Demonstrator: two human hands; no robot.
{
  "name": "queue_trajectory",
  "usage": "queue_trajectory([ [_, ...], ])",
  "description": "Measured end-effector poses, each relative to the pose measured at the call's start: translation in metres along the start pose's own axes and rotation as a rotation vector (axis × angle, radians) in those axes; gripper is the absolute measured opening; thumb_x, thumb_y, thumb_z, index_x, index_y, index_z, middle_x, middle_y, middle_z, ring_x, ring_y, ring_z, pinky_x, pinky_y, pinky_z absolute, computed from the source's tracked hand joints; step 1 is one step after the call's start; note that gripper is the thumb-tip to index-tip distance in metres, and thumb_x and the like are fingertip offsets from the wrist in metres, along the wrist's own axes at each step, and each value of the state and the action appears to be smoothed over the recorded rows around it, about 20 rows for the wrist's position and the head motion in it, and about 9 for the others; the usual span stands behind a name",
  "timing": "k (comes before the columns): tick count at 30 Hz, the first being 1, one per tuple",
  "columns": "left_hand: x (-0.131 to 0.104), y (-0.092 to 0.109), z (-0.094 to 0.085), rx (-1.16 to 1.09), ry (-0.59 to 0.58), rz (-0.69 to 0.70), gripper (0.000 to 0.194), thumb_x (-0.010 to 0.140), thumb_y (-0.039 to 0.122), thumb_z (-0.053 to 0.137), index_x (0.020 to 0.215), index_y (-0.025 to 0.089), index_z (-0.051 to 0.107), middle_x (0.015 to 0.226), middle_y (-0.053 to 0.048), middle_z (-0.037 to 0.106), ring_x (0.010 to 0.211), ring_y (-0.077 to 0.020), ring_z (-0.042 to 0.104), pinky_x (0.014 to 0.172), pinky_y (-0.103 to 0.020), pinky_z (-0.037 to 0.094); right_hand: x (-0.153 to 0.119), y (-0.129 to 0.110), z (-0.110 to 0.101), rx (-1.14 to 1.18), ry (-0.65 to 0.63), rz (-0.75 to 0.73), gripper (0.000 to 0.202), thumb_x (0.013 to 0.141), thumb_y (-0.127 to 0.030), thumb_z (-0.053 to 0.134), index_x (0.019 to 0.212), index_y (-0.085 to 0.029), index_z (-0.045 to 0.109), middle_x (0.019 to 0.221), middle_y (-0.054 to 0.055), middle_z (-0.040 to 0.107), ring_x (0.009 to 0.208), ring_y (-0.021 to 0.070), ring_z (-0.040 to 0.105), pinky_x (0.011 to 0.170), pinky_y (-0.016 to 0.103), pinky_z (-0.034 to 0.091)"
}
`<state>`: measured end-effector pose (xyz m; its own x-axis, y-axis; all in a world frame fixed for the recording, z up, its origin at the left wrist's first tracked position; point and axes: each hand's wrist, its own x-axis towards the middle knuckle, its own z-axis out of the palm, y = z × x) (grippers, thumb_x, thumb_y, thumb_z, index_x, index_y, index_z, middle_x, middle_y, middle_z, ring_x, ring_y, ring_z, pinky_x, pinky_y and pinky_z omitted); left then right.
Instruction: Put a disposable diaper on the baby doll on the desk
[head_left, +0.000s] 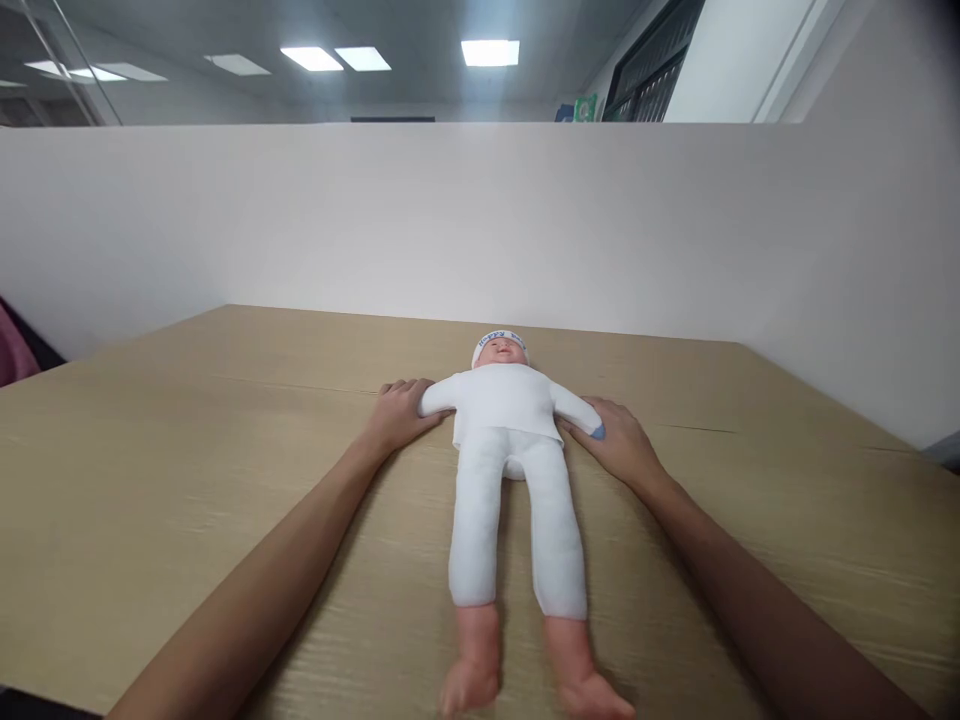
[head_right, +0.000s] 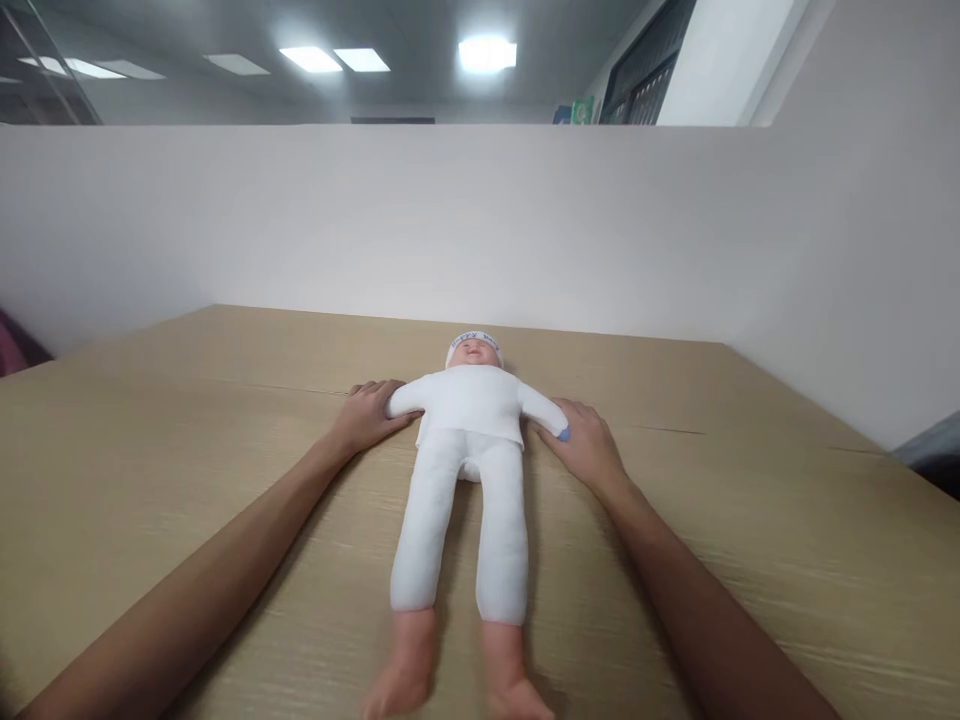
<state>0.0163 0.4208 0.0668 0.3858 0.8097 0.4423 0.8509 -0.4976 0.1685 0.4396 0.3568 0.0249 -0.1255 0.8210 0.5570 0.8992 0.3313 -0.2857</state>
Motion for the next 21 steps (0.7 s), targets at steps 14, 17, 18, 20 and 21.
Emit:
queue_trajectory([
  [14,-0.055,-0.036,-0.034,-0.240,0.005,0.027,0.048,0.102,0.055,0.058,0.138,0.024,0.066,0.131,-0.011,0.075,0.120,-0.0314,0.067,0.108,-0.047,0.051,-0.052,0.043,-0.021,-0.025,0.042,0.003,0.059,0.101,-0.061,0.061,0.144,-0.021,0.066,0.135,0.017,0.072,0.124,0.0371,0.067,0.109,0.053,0.051],
  [17,-0.051,-0.033,-0.034,-0.219,0.014,0.006,0.050,0.100,0.057,0.061,0.135,0.022,0.068,0.123,-0.011,0.077,0.114,-0.0311,0.069,0.103,-0.045,0.052,-0.046,0.036,-0.021,0.011,0.026,-0.008,0.053,0.103,-0.058,0.060,0.141,-0.023,0.068,0.135,0.014,0.074,0.121,0.0348,0.069,0.107,0.051,0.053],
  [18,-0.050,-0.033,-0.033,-0.222,0.014,0.002,0.049,0.100,0.057,0.060,0.133,0.022,0.069,0.122,-0.011,0.077,0.112,-0.0308,0.069,0.102,-0.044,0.052,-0.045,0.035,-0.022,0.016,0.028,0.000,0.051,0.103,-0.058,0.060,0.139,-0.023,0.069,0.134,0.013,0.075,0.120,0.0342,0.070,0.106,0.050,0.053],
  [20,-0.048,-0.033,-0.033,-0.233,0.004,-0.007,0.048,0.101,0.057,0.058,0.130,0.022,0.071,0.120,-0.011,0.078,0.111,-0.0301,0.070,0.100,-0.043,0.053,-0.044,0.035,-0.022,0.014,0.036,0.028,0.047,0.104,-0.058,0.059,0.133,-0.023,0.073,0.130,0.012,0.077,0.116,0.0339,0.071,0.102,0.049,0.054],
  [21,-0.047,-0.034,-0.032,-0.239,-0.002,-0.015,0.047,0.102,0.058,0.056,0.129,0.022,0.072,0.119,-0.011,0.078,0.109,-0.0298,0.070,0.099,-0.043,0.053,-0.044,0.035,-0.022,0.010,0.037,0.038,0.046,0.104,-0.058,0.059,0.130,-0.023,0.074,0.127,0.012,0.078,0.114,0.0340,0.072,0.100,0.049,0.055],
])
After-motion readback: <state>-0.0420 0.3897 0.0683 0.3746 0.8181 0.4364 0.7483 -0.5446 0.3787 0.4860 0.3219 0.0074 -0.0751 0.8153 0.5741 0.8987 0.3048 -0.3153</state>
